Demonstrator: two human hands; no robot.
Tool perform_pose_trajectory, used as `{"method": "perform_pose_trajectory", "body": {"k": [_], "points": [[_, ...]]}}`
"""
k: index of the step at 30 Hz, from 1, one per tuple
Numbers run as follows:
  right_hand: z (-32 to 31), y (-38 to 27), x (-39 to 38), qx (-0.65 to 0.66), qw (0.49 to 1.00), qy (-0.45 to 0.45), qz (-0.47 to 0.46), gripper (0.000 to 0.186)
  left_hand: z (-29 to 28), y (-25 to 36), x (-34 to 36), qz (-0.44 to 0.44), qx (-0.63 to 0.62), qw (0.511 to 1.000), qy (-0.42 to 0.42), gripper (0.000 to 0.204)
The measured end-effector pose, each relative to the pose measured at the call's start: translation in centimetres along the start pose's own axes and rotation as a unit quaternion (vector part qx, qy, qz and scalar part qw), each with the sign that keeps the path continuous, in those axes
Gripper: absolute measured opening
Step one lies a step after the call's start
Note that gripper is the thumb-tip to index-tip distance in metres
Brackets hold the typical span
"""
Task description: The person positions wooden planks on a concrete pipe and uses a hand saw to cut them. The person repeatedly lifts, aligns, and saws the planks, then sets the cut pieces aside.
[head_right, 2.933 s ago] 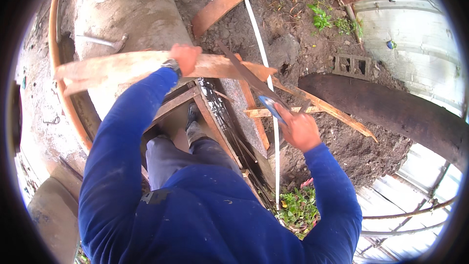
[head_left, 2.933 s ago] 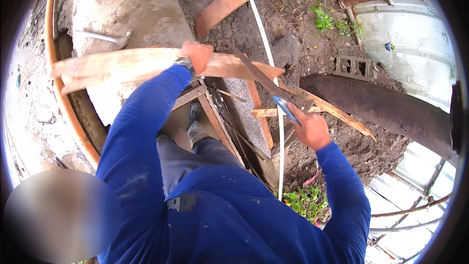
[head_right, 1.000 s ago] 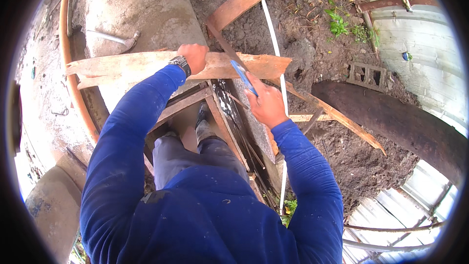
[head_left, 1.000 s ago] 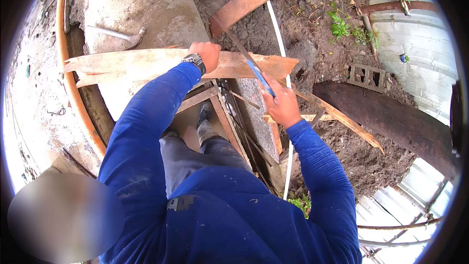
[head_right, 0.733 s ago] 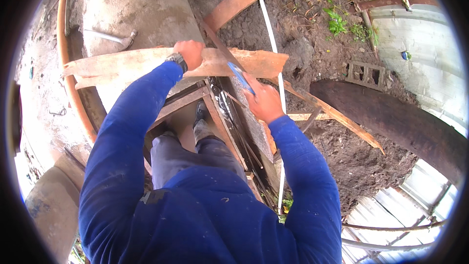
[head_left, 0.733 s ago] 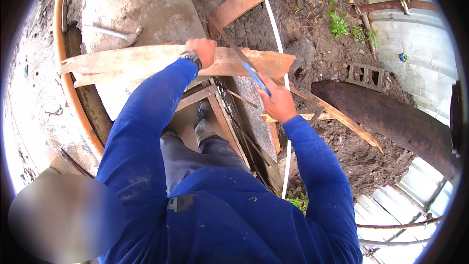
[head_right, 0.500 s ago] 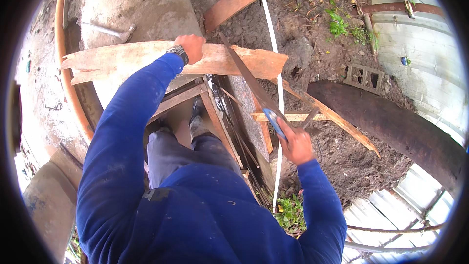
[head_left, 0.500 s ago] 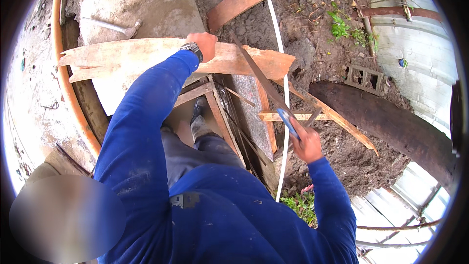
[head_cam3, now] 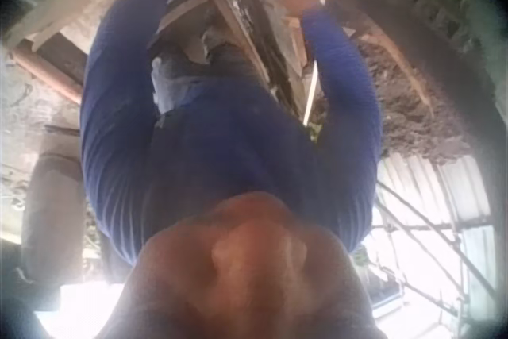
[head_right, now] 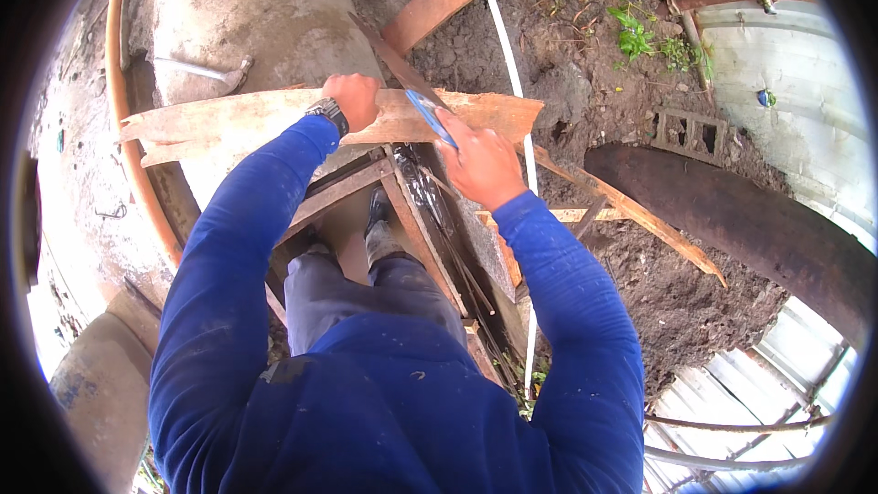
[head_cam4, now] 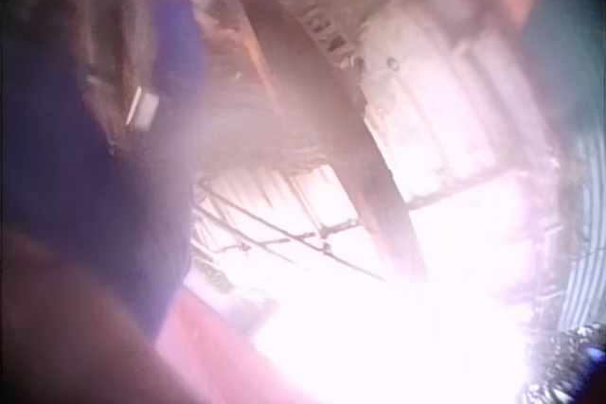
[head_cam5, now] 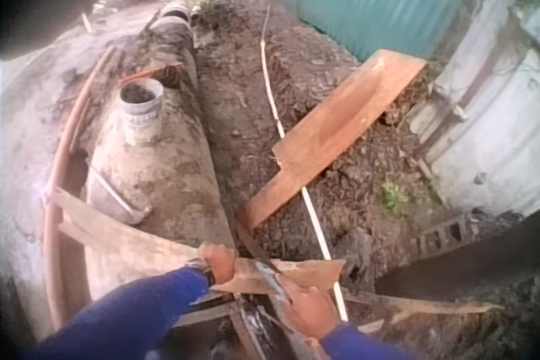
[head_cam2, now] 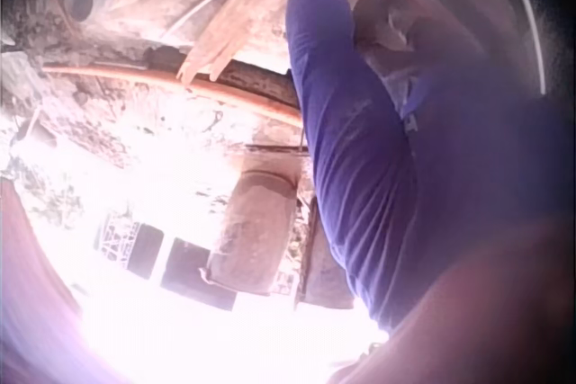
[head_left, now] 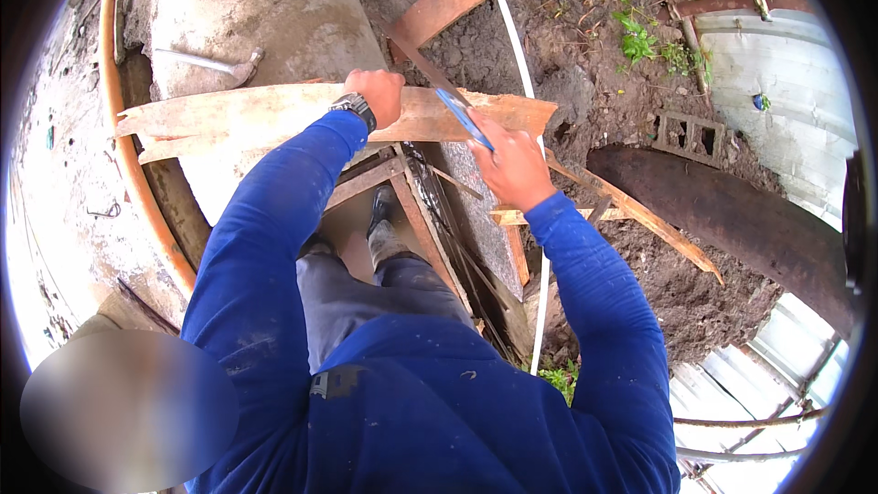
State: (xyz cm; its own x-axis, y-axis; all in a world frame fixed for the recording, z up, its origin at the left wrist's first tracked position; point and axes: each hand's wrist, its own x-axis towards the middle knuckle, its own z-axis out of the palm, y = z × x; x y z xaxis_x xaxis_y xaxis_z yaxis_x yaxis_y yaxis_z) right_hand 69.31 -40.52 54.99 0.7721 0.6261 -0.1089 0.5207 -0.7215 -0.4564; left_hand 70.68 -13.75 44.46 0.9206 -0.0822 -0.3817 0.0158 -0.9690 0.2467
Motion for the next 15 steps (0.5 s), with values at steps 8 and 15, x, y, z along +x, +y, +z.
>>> {"method": "perform_pose_trajectory", "body": {"k": [8,15], "points": [[-0.6,2.5,-3.6,-0.019,0.997,-0.062,0.037,0.053,0.2,-0.4,0.9,0.001,0.005,1.0,-0.01,0.037],[-11.8,6.5,-20.3,-0.237,0.96,-0.143,0.039,0.068,1.8,-0.7,2.6,0.022,-0.014,1.0,-0.01,0.034]]}}
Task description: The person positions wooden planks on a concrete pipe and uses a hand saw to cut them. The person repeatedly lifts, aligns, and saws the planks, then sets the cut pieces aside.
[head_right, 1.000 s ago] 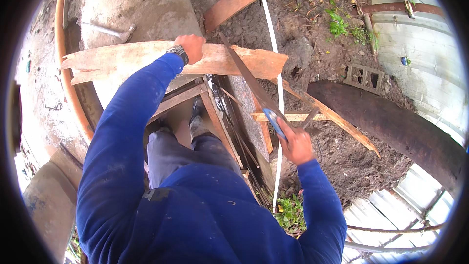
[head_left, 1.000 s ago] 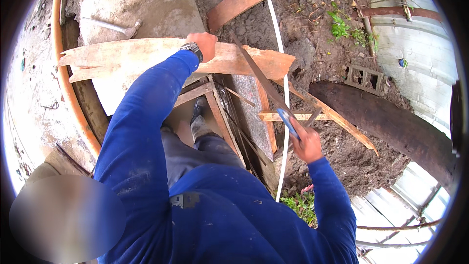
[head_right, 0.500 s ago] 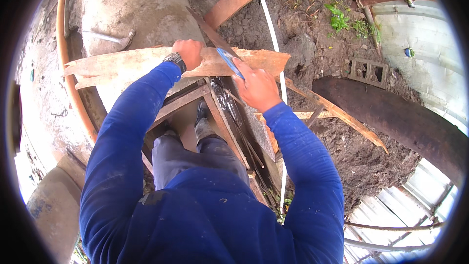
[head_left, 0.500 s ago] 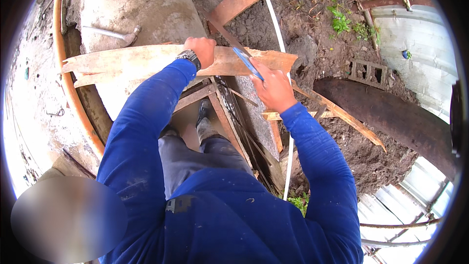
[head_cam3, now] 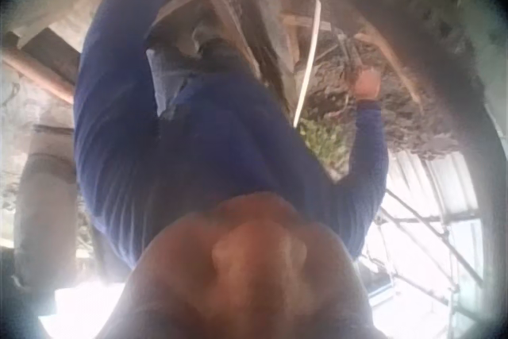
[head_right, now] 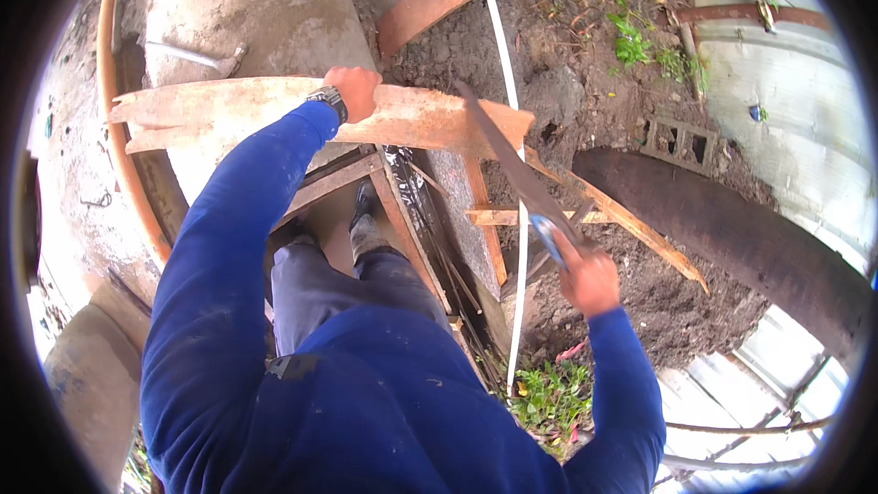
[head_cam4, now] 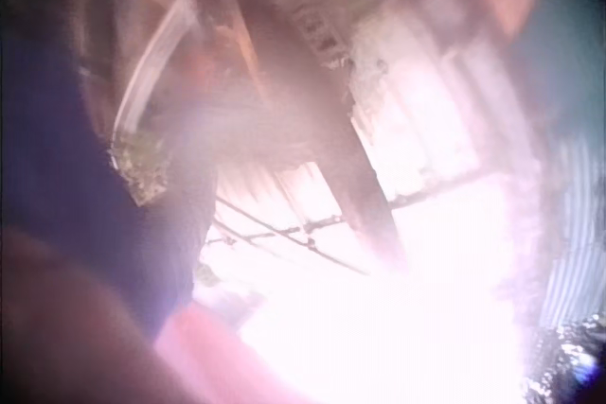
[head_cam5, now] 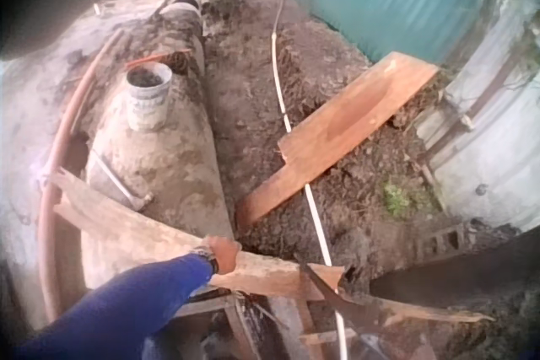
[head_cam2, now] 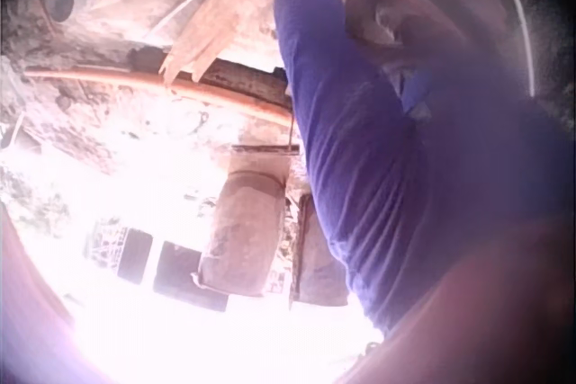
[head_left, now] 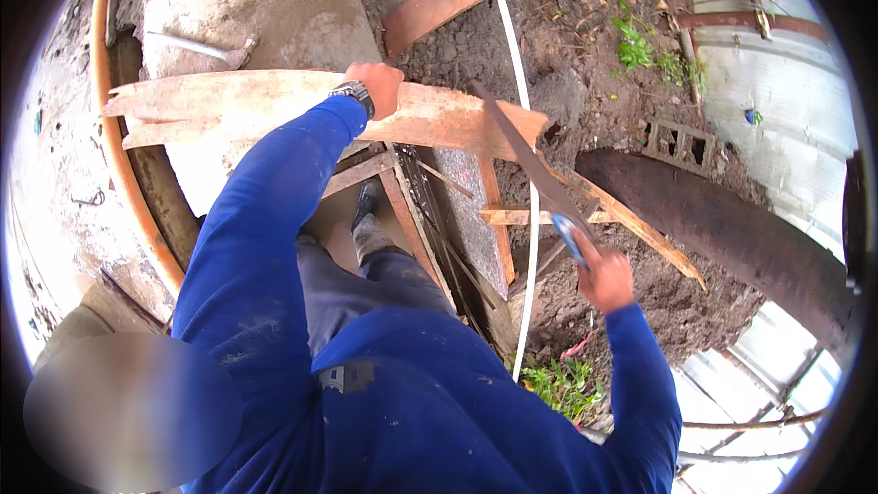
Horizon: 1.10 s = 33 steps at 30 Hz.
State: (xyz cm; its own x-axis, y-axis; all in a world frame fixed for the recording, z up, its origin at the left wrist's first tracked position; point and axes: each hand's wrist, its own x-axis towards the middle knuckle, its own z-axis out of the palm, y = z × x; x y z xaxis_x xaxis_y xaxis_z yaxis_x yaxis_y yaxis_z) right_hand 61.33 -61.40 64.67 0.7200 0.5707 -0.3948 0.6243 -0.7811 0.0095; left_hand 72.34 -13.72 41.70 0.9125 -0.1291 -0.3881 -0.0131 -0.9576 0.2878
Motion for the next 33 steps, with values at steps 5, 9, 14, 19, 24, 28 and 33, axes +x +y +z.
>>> {"method": "perform_pose_trajectory", "body": {"k": [5,9,14,19,24,28,33], "points": [[-5.1,-3.8,1.4,0.192,0.977,0.039,0.077,0.056,-0.5,0.3,-1.4,0.016,0.011,1.0,-0.024,0.034],[-2.4,-8.2,10.6,0.305,0.945,0.119,0.016,0.051,-1.7,1.5,-2.8,0.011,0.029,0.999,-0.034,0.029],[1.6,-12.0,19.4,0.253,0.964,0.082,0.004,0.049,-0.9,1.7,-3.3,0.008,0.037,0.999,-0.013,0.033],[1.9,-9.6,16.1,0.259,0.964,0.054,0.014,0.051,-0.2,0.8,-2.3,-0.001,0.02,1.0,0.005,0.03],[-1.2,-5.0,3.1,0.23,0.971,-0.015,0.059,0.054,0.6,0.1,-1.3,-0.008,0.005,1.0,-0.008,0.034],[-5.2,-6.4,1.1,0.236,0.968,-0.002,0.088,0.053,0.3,0.6,-1.8,0.009,0.015,1.0,-0.006,0.033],[-2.5,-9.5,10.9,0.201,0.976,0.083,0.005,0.05,-0.6,1.5,-3.2,0.019,0.019,1.0,-0.008,0.031]]}}
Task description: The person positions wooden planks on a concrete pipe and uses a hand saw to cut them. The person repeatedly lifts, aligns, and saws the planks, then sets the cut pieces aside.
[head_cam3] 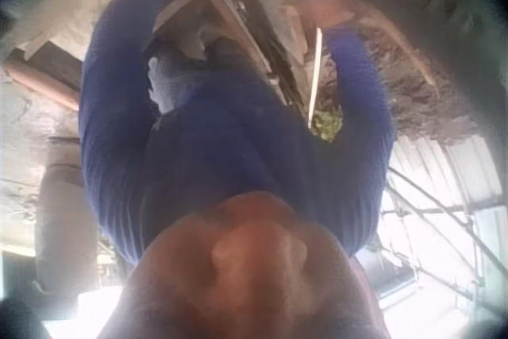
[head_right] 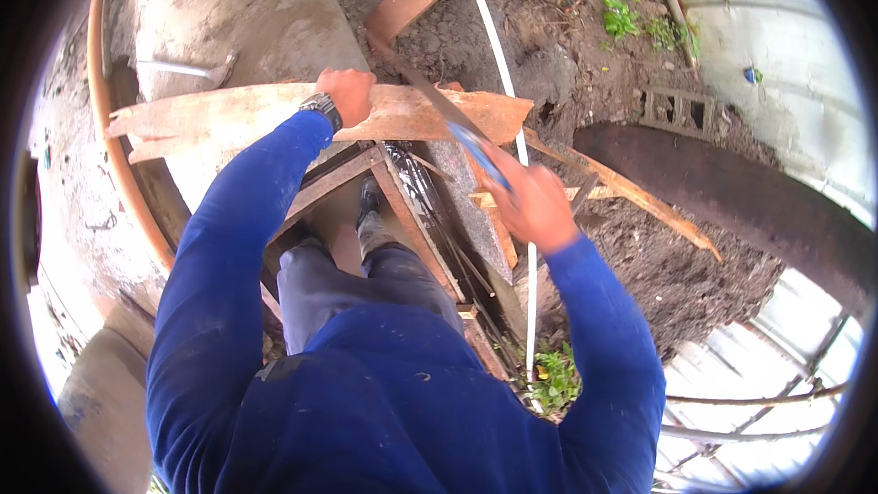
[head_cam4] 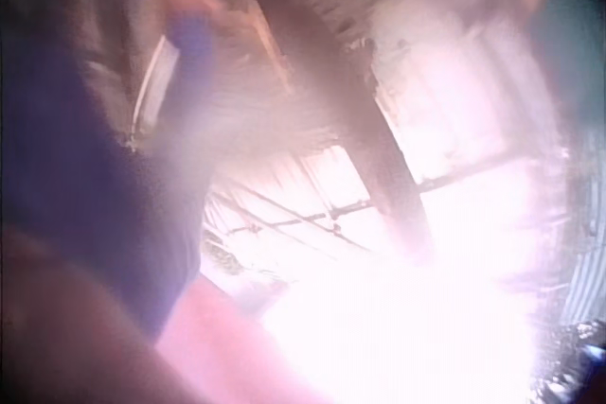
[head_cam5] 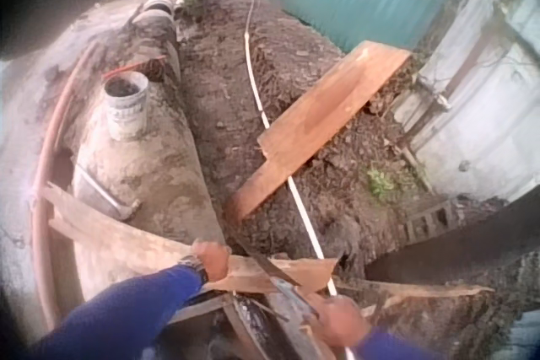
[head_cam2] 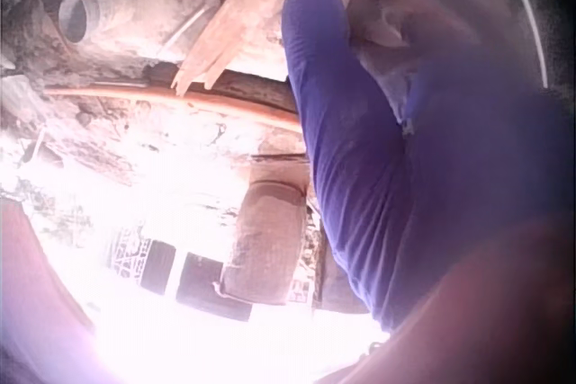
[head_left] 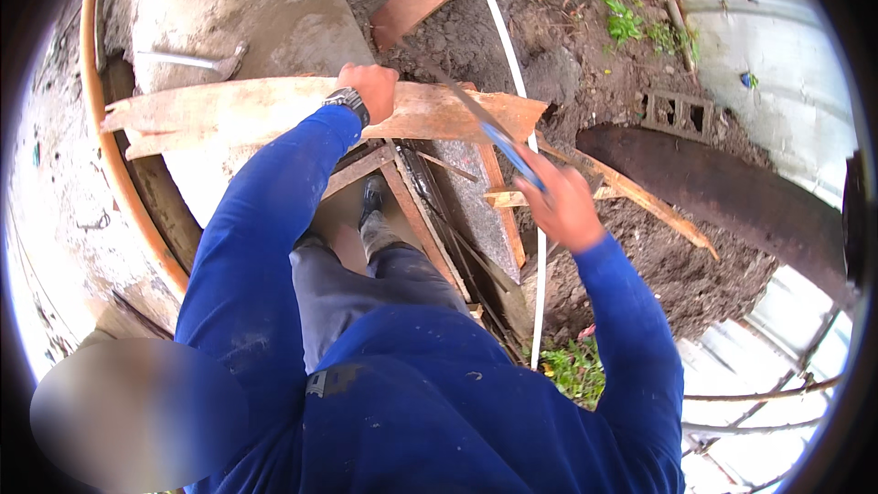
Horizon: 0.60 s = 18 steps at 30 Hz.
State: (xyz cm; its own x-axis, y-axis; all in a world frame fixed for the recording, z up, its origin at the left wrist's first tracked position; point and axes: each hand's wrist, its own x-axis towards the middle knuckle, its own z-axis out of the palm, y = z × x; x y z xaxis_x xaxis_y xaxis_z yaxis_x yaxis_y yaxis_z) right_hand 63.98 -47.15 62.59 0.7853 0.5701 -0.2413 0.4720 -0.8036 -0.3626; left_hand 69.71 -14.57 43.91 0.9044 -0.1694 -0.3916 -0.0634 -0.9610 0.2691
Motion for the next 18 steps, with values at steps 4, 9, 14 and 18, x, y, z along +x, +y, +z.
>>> {"method": "perform_pose_trajectory", "body": {"k": [4,9,14,18], "points": [[5.8,0.7,7.3,-0.005,1.0,-0.02,-0.007,0.049,0.0,0.0,-0.2,0.006,0.018,1.0,0.017,0.033],[5.3,2.9,4.9,-0.011,0.999,-0.048,0.007,0.051,0.3,0.3,-0.2,0.006,0.023,1.0,0.014,0.035],[-2.2,7.0,-7.4,-0.153,0.968,-0.17,0.107,0.059,0.6,0.2,0.7,0.02,0.031,0.999,-0.007,0.036],[-6.0,7.5,-12.0,-0.149,0.983,-0.09,0.065,0.058,0.6,0.4,0.3,0.026,0.028,0.999,-0.004,0.032]]}}
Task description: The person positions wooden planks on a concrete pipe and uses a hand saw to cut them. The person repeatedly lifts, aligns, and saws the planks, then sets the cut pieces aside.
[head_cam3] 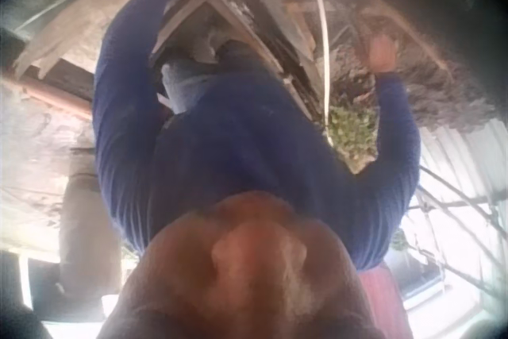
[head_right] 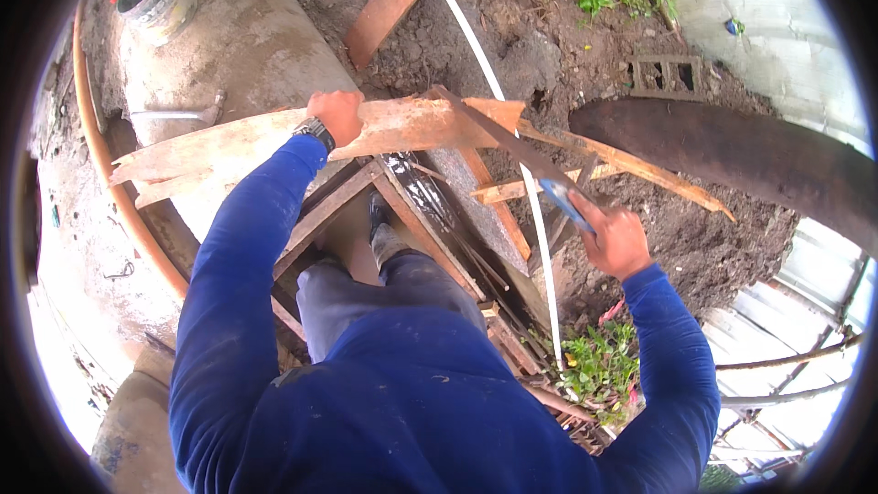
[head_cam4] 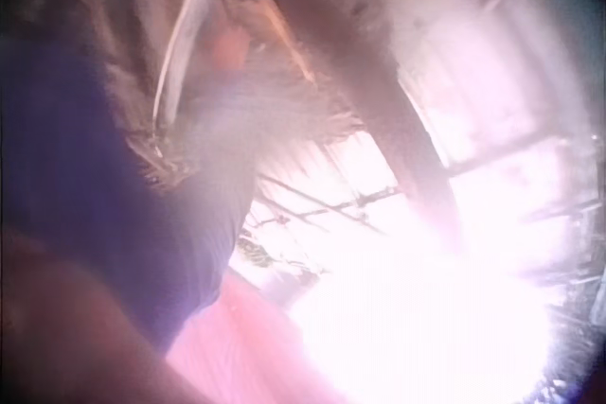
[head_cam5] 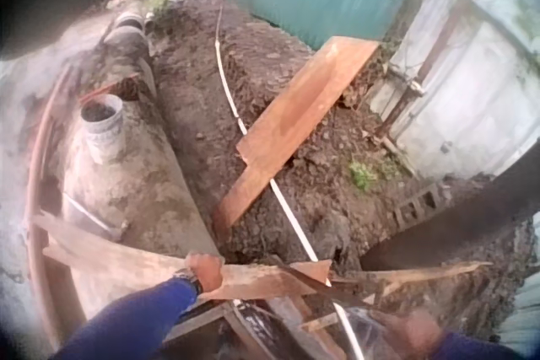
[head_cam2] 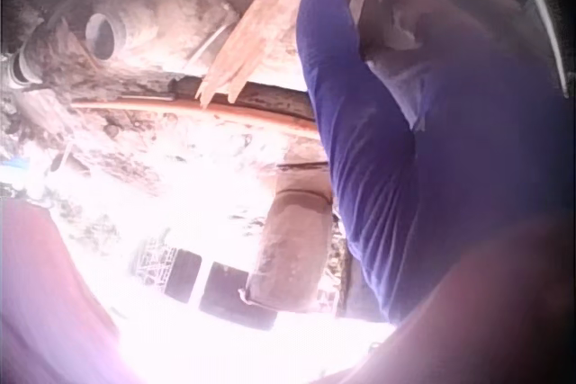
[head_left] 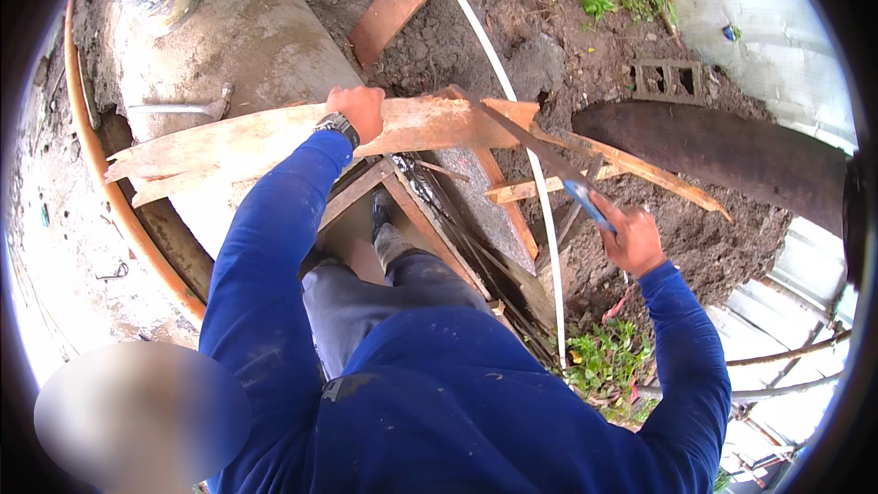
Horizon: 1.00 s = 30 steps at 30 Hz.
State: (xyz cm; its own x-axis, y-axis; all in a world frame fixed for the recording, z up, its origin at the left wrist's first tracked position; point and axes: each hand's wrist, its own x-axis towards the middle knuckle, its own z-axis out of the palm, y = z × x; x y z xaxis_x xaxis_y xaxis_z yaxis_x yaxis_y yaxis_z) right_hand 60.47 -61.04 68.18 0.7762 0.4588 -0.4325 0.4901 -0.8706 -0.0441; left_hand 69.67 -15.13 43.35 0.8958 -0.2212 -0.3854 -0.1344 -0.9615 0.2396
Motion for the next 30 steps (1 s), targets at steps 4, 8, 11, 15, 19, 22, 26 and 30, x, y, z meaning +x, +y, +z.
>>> {"method": "perform_pose_trajectory", "body": {"k": [4,8,11,15,19,22,26,30], "points": [[0.5,-5.5,5.7,0.16,0.985,0.062,0.007,0.056,-1.1,0.4,-1.0,0.006,0.005,1.0,0.014,0.026],[5.0,-9.0,13.6,0.182,0.976,0.111,-0.039,0.053,-1.2,0.8,-1.3,0.013,0.011,1.0,0.017,0.028],[6.1,-8.0,12.9,0.124,0.992,0.037,-0.006,0.054,-1.3,1.0,-1.3,0.006,-0.006,1.0,0.01,0.032],[4.9,-1.8,2.9,0.061,0.998,-0.01,0.025,0.062,-0.5,0.8,-0.8,-0.008,0.001,1.0,0.011,0.025],[-1.2,-3.4,-2.7,0.198,0.971,0.112,0.073,0.05,-1.4,0.7,-1.6,-0.009,0.0,1.0,-0.012,0.027],[-1.9,-2.4,-2.6,0.305,0.91,0.255,0.113,0.045,-5.3,0.2,-4.1,-0.017,-0.009,0.999,-0.031,0.034],[-1.6,-1.6,1.9,0.443,0.79,0.411,0.1,0.05,-11.9,-3.1,-9.6,-0.057,-0.04,0.998,0.008,0.047],[-2.7,-4.2,8.5,0.485,0.749,0.449,0.037,0.047,-18.7,-10.1,-17.2,-0.133,-0.046,0.981,0.134,0.058]]}}
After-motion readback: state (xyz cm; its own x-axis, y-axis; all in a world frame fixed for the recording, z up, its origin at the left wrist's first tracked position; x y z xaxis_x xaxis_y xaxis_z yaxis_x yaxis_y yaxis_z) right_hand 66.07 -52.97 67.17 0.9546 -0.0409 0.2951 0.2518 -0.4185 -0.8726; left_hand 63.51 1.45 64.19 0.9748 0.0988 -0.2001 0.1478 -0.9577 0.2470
